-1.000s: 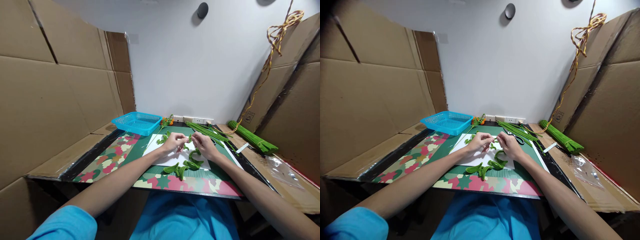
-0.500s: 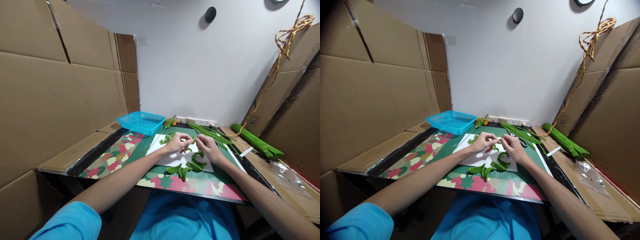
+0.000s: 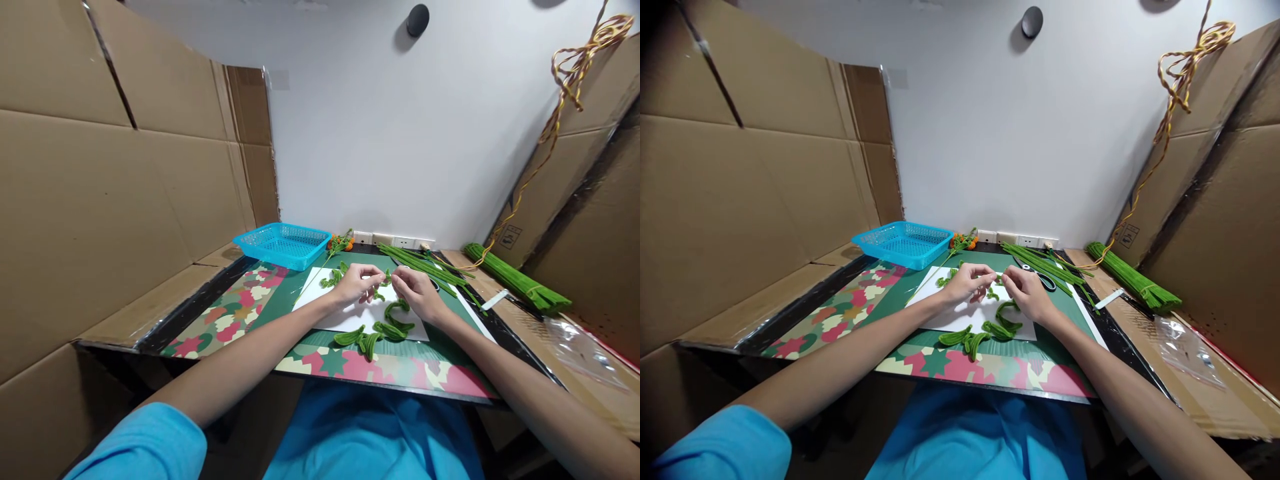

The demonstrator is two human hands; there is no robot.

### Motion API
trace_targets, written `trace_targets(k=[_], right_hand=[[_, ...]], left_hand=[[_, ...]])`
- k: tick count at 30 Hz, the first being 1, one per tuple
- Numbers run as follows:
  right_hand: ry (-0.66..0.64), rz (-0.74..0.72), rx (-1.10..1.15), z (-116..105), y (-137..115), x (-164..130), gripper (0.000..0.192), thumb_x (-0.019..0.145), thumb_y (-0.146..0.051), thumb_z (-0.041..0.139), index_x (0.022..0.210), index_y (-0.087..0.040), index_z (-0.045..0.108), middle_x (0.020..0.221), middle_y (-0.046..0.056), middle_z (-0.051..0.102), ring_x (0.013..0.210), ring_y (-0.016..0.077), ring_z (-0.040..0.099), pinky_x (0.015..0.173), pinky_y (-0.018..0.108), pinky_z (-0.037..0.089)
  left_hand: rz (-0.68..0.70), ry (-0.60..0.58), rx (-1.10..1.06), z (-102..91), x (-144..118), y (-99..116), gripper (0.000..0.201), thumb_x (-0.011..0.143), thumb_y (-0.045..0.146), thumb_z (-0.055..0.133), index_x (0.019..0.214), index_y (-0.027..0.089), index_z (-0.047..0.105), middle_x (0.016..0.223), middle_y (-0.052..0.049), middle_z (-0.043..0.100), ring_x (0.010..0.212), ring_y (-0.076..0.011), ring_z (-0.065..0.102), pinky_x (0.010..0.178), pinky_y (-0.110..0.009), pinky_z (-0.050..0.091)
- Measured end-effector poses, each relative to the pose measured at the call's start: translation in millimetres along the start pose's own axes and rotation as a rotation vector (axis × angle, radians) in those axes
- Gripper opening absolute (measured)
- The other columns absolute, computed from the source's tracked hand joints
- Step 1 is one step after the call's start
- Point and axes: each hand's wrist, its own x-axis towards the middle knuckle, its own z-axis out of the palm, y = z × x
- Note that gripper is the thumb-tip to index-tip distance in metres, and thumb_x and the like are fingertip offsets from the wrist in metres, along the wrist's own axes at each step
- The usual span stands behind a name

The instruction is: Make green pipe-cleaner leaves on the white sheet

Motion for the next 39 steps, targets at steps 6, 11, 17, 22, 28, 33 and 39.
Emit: trace_targets(k=[6, 11, 17, 22, 28, 33, 39], right_hand=[[0.037, -0.007, -0.041, 1.9, 1.5, 1.4, 0.032, 0.101, -0.038, 0.052, 0.074, -0.022, 0.053, 0.061, -0.002, 0.050, 0.056, 0.0155, 0.043, 0.055, 0.029, 0.031], [0.047, -0.021, -0.087, 1.3, 1.2, 2.1, 0.028, 0.099, -0.033, 0.053, 0.075, -0.021, 0.058, 0.061, -0.002, 0.049, 0.055, 0.0147, 0.043, 0.055, 0.028, 0.031], [0.058, -0.048, -0.154, 1.4, 1.7, 1.3, 0.025, 0.096, -0.031, 0.055, 0.073, -0.021, 0.058, 0.058, -0.002, 0.051, 0.052, 0.0136, 0.043, 0.053, 0.027, 0.032], [0.080, -0.080, -0.217, 2.9, 4.7, 1.2, 0.023, 0.093, -0.026, 0.056, 0.071, -0.021, 0.057, 0.057, -0.003, 0.051, 0.050, 0.0123, 0.042, 0.053, 0.026, 0.033], [0.079, -0.117, -0.283, 3.4, 10.8, 0.1, 0.022, 0.096, -0.028, 0.054, 0.077, -0.020, 0.061, 0.057, -0.003, 0.052, 0.050, 0.0127, 0.043, 0.055, 0.026, 0.033], [0.096, -0.117, -0.322, 3.2, 10.7, -0.7, 0.023, 0.099, -0.033, 0.055, 0.082, -0.021, 0.062, 0.057, -0.004, 0.051, 0.050, 0.0131, 0.041, 0.055, 0.027, 0.031], [0.123, -0.106, -0.335, 5.8, 9.3, -0.1, 0.022, 0.097, -0.030, 0.053, 0.077, -0.022, 0.056, 0.059, -0.003, 0.053, 0.051, 0.0134, 0.044, 0.055, 0.026, 0.032]], left_hand=[[0.003, 0.017, -0.003, 2.3, 2.0, -4.8, 0.045, 0.081, 0.059, 0.076, 0.082, 0.015, 0.067, 0.059, 0.004, 0.056, 0.041, -0.0097, 0.054, 0.036, -0.020, 0.031], [0.019, 0.017, 0.013, 2.1, 0.6, -3.7, 0.039, 0.084, 0.053, 0.070, 0.079, 0.015, 0.065, 0.066, 0.002, 0.060, 0.042, -0.0095, 0.056, 0.036, -0.020, 0.030], [0.046, 0.005, 0.064, 3.6, -4.6, 3.0, 0.028, 0.085, 0.041, 0.068, 0.074, 0.015, 0.066, 0.053, 0.003, 0.057, 0.041, -0.0098, 0.052, 0.038, -0.021, 0.031], [0.075, 0.006, 0.102, 5.6, -4.3, 3.5, 0.023, 0.082, 0.035, 0.070, 0.074, 0.013, 0.069, 0.048, 0.003, 0.056, 0.039, -0.0084, 0.047, 0.042, -0.021, 0.035], [0.097, 0.060, 0.132, 11.0, -1.4, -3.5, 0.027, 0.085, 0.039, 0.070, 0.073, 0.014, 0.067, 0.050, 0.004, 0.055, 0.039, -0.0087, 0.048, 0.042, -0.021, 0.036], [0.144, 0.123, 0.149, 12.8, 1.7, -7.0, 0.031, 0.084, 0.042, 0.072, 0.071, 0.015, 0.064, 0.060, 0.003, 0.058, 0.042, -0.0079, 0.049, 0.041, -0.022, 0.038], [0.152, 0.113, 0.171, 14.4, -1.0, -5.2, 0.031, 0.085, 0.042, 0.071, 0.071, 0.015, 0.064, 0.062, 0.003, 0.058, 0.043, -0.0084, 0.050, 0.040, -0.021, 0.037]])
